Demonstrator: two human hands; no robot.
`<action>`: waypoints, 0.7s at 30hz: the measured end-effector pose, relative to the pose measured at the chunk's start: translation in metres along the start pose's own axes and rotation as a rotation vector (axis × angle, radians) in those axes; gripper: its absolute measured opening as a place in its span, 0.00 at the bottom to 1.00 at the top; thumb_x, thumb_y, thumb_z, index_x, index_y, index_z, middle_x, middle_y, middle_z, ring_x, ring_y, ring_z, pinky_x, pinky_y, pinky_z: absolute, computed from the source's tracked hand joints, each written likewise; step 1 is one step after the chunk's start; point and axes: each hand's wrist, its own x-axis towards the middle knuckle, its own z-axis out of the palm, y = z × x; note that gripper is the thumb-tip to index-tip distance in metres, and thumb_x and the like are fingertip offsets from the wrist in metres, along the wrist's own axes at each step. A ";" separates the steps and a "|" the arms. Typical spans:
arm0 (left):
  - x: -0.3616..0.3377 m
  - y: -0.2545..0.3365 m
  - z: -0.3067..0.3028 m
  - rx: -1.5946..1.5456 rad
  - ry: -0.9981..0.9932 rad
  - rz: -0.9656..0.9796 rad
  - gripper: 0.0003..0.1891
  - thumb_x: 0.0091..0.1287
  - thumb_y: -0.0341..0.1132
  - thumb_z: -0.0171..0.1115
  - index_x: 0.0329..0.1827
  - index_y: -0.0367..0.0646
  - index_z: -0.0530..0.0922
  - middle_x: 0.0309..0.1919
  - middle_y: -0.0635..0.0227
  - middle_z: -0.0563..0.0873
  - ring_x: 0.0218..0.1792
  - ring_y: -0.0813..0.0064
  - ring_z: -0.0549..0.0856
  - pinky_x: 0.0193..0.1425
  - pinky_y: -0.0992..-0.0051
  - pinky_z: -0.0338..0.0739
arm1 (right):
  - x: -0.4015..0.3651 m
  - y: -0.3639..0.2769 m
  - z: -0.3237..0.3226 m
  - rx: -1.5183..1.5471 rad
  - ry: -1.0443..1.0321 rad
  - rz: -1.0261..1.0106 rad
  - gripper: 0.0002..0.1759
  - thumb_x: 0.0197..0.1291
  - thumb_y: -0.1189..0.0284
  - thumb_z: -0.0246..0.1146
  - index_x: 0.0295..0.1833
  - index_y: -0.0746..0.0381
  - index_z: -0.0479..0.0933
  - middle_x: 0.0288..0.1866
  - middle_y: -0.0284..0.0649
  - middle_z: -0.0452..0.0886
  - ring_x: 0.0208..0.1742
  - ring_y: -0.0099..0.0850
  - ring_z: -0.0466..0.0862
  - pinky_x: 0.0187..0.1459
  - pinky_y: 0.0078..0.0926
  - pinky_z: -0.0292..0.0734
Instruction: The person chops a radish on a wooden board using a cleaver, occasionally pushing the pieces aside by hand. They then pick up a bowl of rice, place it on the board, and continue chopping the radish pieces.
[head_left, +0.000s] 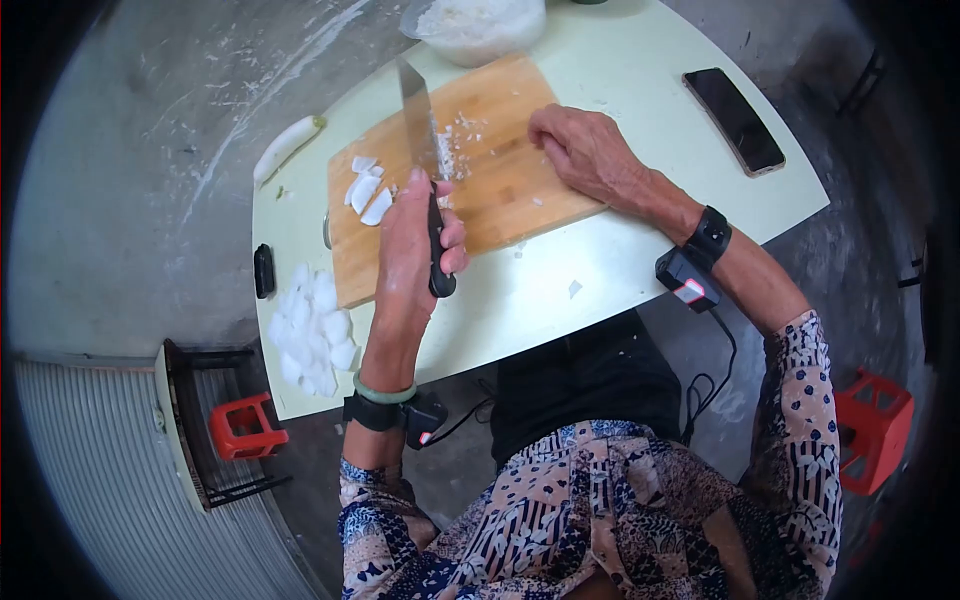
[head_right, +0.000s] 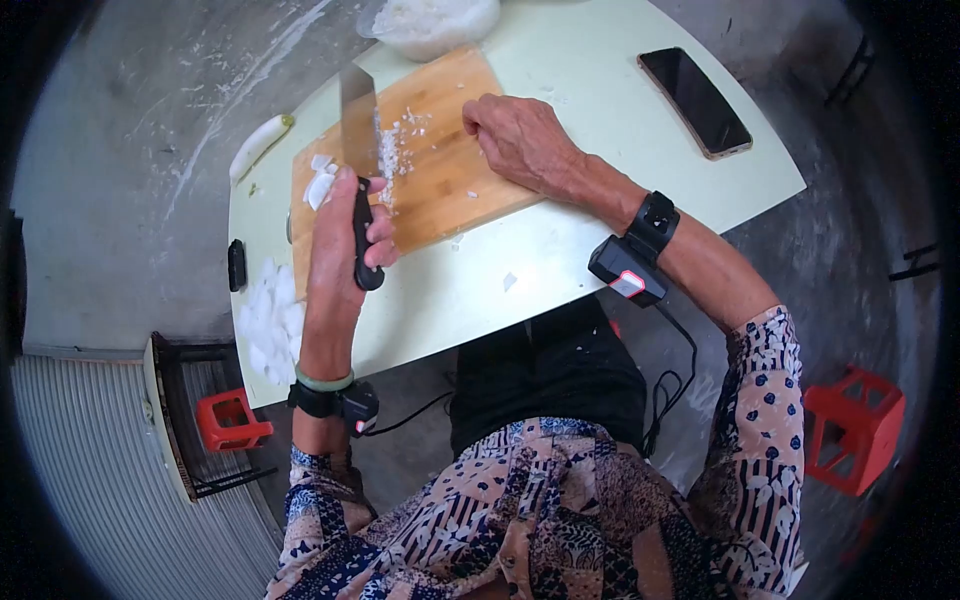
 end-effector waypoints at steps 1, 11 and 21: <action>0.010 -0.009 -0.004 0.019 -0.015 -0.016 0.27 0.83 0.59 0.49 0.55 0.38 0.72 0.20 0.73 0.71 0.14 0.82 0.68 0.19 0.79 0.64 | -0.001 0.000 0.000 0.004 -0.001 0.003 0.03 0.66 0.79 0.59 0.43 0.64 0.78 0.37 0.48 0.84 0.40 0.49 0.86 0.43 0.45 0.81; 0.009 -0.013 -0.009 -0.014 -0.013 -0.114 0.28 0.83 0.60 0.50 0.56 0.38 0.72 0.19 0.74 0.70 0.13 0.83 0.67 0.19 0.78 0.64 | -0.001 0.000 0.001 -0.031 0.013 -0.027 0.04 0.67 0.80 0.60 0.45 0.64 0.78 0.37 0.46 0.84 0.39 0.47 0.86 0.43 0.43 0.81; 0.012 -0.004 -0.013 0.057 -0.063 -0.095 0.28 0.82 0.59 0.50 0.55 0.37 0.72 0.19 0.73 0.70 0.13 0.83 0.66 0.18 0.78 0.63 | 0.002 0.003 0.000 -0.026 -0.011 -0.002 0.04 0.67 0.79 0.60 0.45 0.63 0.78 0.37 0.46 0.84 0.39 0.47 0.86 0.43 0.43 0.81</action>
